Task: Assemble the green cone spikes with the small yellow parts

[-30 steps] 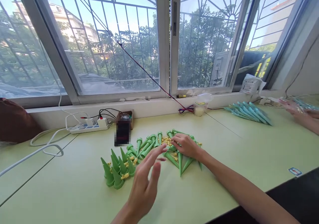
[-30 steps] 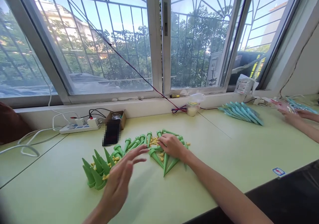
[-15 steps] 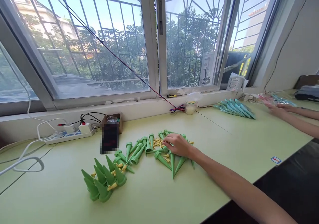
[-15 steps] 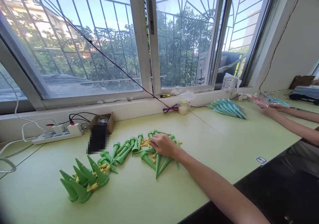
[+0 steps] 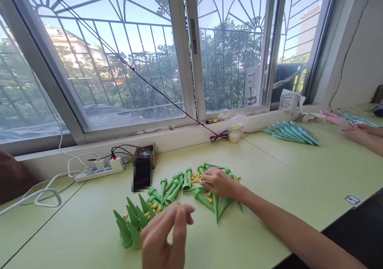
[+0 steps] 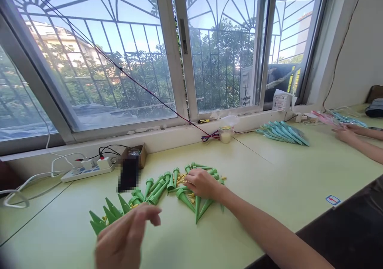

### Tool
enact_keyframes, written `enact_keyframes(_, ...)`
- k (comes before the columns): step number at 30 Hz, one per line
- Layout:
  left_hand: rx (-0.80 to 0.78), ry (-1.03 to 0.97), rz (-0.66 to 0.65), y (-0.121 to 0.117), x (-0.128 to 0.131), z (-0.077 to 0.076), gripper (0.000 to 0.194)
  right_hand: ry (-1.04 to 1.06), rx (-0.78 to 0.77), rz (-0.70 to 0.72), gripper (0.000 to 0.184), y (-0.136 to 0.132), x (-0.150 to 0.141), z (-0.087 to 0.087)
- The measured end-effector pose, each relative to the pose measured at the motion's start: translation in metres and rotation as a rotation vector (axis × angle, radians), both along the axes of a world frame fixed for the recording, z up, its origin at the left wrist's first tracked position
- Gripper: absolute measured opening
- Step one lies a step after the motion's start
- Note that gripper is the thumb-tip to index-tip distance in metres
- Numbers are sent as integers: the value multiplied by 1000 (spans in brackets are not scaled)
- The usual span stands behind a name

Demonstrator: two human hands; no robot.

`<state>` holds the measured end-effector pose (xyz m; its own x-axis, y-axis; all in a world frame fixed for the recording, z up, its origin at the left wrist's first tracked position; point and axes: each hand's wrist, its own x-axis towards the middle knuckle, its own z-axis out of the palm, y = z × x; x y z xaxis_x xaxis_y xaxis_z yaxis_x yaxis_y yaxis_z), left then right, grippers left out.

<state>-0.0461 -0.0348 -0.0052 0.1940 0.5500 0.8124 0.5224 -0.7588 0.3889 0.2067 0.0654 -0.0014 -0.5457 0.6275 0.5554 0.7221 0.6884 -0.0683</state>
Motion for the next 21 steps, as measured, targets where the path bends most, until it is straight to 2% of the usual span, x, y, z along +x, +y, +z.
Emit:
enact_keyframes(2,24,84,-24,18,26,14,15,-44,-3,50,17,-6,-7,2)
enact_keyframes(3,38,140,-44,25,35,15,15,-73,-8,86,14,-10,-11,2)
enact_keyframes(5,24,196,-54,34,45,7,18,-123,-14,160,13,-16,-18,2)
enact_keyframes(8,-97,204,-23,36,47,-12,23,-160,-41,194,19,-22,-24,0)
enact_keyframes(10,-104,242,-60,33,46,-19,27,-170,-65,178,25,-24,-25,-2)
enact_keyframes(15,-112,281,-87,32,47,-15,37,-196,-97,131,22,-23,-26,-6)
enact_keyframes(21,-278,356,-84,31,47,-10,38,-165,-110,123,24,-21,-26,-8)
